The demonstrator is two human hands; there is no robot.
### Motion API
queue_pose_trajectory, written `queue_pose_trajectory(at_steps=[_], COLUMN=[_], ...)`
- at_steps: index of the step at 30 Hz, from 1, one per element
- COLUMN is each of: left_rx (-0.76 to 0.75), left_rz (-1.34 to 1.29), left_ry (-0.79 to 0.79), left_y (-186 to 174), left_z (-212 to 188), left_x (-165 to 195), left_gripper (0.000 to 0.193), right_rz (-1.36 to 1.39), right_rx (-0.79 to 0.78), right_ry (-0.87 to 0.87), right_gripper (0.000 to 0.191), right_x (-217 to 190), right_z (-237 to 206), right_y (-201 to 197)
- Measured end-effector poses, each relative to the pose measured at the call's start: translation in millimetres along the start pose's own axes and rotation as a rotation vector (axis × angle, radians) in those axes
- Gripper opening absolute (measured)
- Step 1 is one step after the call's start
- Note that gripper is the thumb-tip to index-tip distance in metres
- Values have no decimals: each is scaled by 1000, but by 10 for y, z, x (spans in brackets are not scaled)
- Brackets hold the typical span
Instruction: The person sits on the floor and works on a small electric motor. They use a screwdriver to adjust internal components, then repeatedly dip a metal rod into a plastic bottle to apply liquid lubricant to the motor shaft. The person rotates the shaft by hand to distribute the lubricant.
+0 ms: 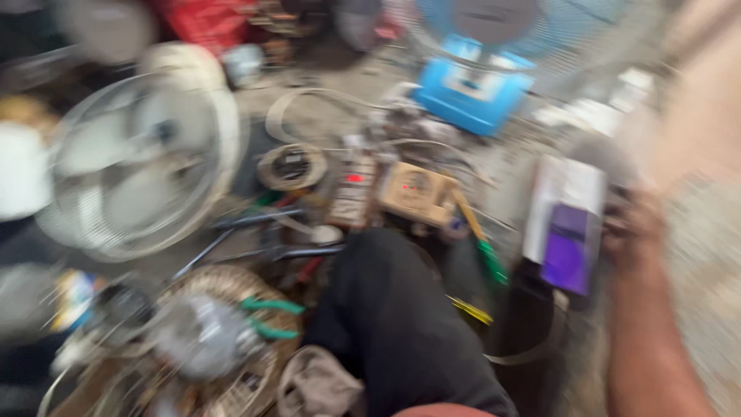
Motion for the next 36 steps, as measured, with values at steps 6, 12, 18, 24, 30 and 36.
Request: queue_pose_trajectory(at_steps=[6,12,18,24,30,36], left_rx=[21,-66,-239,-145,-108,-135], left_rz=[-274,-495,-619,-729,-806,-720], left_ry=[-20,-162,-201,-253,-425,-538], left_y=[-1122,-1206,-1069,-1109,-1073,-974], left_z=[124,370,354,611,634,647], left_x=[738,575,879,731,720,669], left_gripper=[44,40,40,33,33,34], right_rz=[184,174,27,80,-480,-837], right_rx=[-488,-911,-1275,-1448,-1720,-2202], right_ry=[-5,2,-199,8,-1383,-564], right_gripper=[16,12,11,18,32,12], right_x=[62,100,-237,-338,28,957], right_z=[-599,-2132,-3687,-5364,-6851,-7610], right_y=[1564,3700,5067,6652,7982,8902])
Point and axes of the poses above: each hand's wrist, its own z-axis towards the middle knuckle, its own y-axis out of the palm, x = y × z, the point moved 4 cm from there along z, towards the middle knuckle, and after that the axes turned 12 degrees about -y, right-handed, at the moved point
